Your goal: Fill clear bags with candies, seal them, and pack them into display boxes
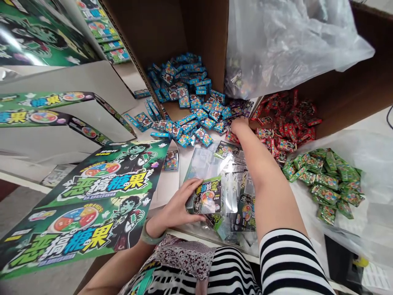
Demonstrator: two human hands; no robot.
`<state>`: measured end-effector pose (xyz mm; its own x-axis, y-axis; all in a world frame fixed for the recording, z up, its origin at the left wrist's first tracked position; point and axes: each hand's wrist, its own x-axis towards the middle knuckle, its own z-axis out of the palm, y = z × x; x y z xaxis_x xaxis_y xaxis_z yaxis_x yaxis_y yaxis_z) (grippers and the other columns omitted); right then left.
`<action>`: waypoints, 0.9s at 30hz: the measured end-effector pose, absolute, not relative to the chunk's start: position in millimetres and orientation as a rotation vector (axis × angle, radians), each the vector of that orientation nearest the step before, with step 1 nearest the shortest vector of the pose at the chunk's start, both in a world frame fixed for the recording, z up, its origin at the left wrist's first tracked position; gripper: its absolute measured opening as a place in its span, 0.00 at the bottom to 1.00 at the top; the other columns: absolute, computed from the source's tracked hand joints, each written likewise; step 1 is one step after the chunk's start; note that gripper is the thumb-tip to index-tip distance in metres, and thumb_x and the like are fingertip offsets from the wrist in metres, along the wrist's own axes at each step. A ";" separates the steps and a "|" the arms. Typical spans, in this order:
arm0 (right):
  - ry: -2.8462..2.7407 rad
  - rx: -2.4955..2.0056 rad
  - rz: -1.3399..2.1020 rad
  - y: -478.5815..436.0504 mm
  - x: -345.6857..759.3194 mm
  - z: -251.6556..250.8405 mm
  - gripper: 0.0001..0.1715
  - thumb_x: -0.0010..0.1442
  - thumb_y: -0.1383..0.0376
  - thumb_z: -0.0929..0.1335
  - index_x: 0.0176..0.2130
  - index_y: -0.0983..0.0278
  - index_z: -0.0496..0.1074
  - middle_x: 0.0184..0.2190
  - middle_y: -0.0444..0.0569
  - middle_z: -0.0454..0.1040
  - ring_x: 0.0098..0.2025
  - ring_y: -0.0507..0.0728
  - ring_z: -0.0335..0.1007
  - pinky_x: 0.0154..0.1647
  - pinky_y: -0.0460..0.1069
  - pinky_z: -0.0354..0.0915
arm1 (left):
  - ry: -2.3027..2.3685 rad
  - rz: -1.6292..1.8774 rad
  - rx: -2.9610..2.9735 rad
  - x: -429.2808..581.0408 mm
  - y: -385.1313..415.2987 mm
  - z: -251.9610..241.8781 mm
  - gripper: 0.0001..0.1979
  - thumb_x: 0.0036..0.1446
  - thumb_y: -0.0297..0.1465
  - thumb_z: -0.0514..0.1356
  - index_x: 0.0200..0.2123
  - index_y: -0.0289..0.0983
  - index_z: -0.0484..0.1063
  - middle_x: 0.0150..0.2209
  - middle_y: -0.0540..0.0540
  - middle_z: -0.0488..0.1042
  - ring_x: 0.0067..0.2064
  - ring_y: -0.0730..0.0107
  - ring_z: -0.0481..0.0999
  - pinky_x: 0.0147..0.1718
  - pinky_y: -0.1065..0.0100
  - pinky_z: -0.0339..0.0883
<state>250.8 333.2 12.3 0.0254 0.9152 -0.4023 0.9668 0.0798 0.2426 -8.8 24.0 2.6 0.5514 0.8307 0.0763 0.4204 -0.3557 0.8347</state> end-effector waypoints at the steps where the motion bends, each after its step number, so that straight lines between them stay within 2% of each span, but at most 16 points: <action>1: 1.921 1.836 -0.144 335.4 250.3 12.3 0.34 0.60 0.60 0.71 0.62 0.71 0.71 0.62 0.70 0.69 0.66 0.73 0.61 0.61 0.62 0.62 | 1.007 0.645 1.975 -9.2 24.3 2.3 0.56 0.47 0.54 0.71 0.71 0.43 0.50 0.65 0.33 0.61 0.68 0.43 0.62 0.67 0.43 0.60; 5: 1.970 1.769 -0.138 340.8 257.3 16.2 0.41 0.52 0.56 0.77 0.62 0.65 0.71 0.60 0.64 0.73 0.62 0.71 0.67 0.58 0.60 0.65 | 1.013 0.651 1.954 -10.5 26.7 2.0 0.55 0.46 0.53 0.72 0.71 0.44 0.51 0.64 0.34 0.62 0.67 0.43 0.64 0.67 0.44 0.61; 8: 2.003 1.726 -0.150 342.2 265.5 21.5 0.39 0.51 0.55 0.78 0.60 0.61 0.74 0.60 0.59 0.73 0.61 0.71 0.68 0.57 0.59 0.66 | 1.023 0.671 1.928 -10.7 28.9 3.4 0.55 0.46 0.53 0.72 0.71 0.44 0.52 0.64 0.34 0.62 0.66 0.43 0.65 0.66 0.43 0.61; 13: 2.102 1.671 -0.236 345.5 276.9 34.0 0.38 0.51 0.60 0.78 0.60 0.61 0.74 0.58 0.54 0.76 0.57 0.66 0.73 0.53 0.53 0.68 | 1.000 0.719 1.893 -11.4 32.0 4.7 0.54 0.47 0.54 0.71 0.71 0.44 0.52 0.64 0.34 0.63 0.66 0.43 0.65 0.66 0.42 0.62; 17: 2.193 1.627 -0.355 349.3 283.0 44.4 0.31 0.50 0.63 0.78 0.54 0.61 0.78 0.52 0.50 0.80 0.52 0.62 0.76 0.51 0.50 0.68 | 1.001 0.772 1.883 -11.2 33.4 1.8 0.53 0.47 0.55 0.70 0.70 0.43 0.54 0.64 0.33 0.63 0.66 0.42 0.65 0.66 0.42 0.62; 21: 2.319 1.593 -0.543 350.7 278.8 50.6 0.19 0.55 0.62 0.75 0.47 0.61 0.80 0.46 0.45 0.83 0.48 0.58 0.78 0.49 0.48 0.69 | 1.030 0.754 1.853 -11.0 34.0 0.2 0.53 0.47 0.56 0.70 0.70 0.43 0.54 0.64 0.33 0.63 0.65 0.43 0.66 0.65 0.43 0.62; 27: 2.540 1.754 -1.180 321.6 267.9 62.3 0.13 0.56 0.59 0.71 0.40 0.62 0.78 0.35 0.45 0.82 0.38 0.56 0.76 0.43 0.50 0.71 | 1.026 0.795 1.848 -12.6 37.1 -3.2 0.52 0.47 0.56 0.69 0.70 0.44 0.54 0.64 0.34 0.63 0.66 0.42 0.66 0.65 0.41 0.62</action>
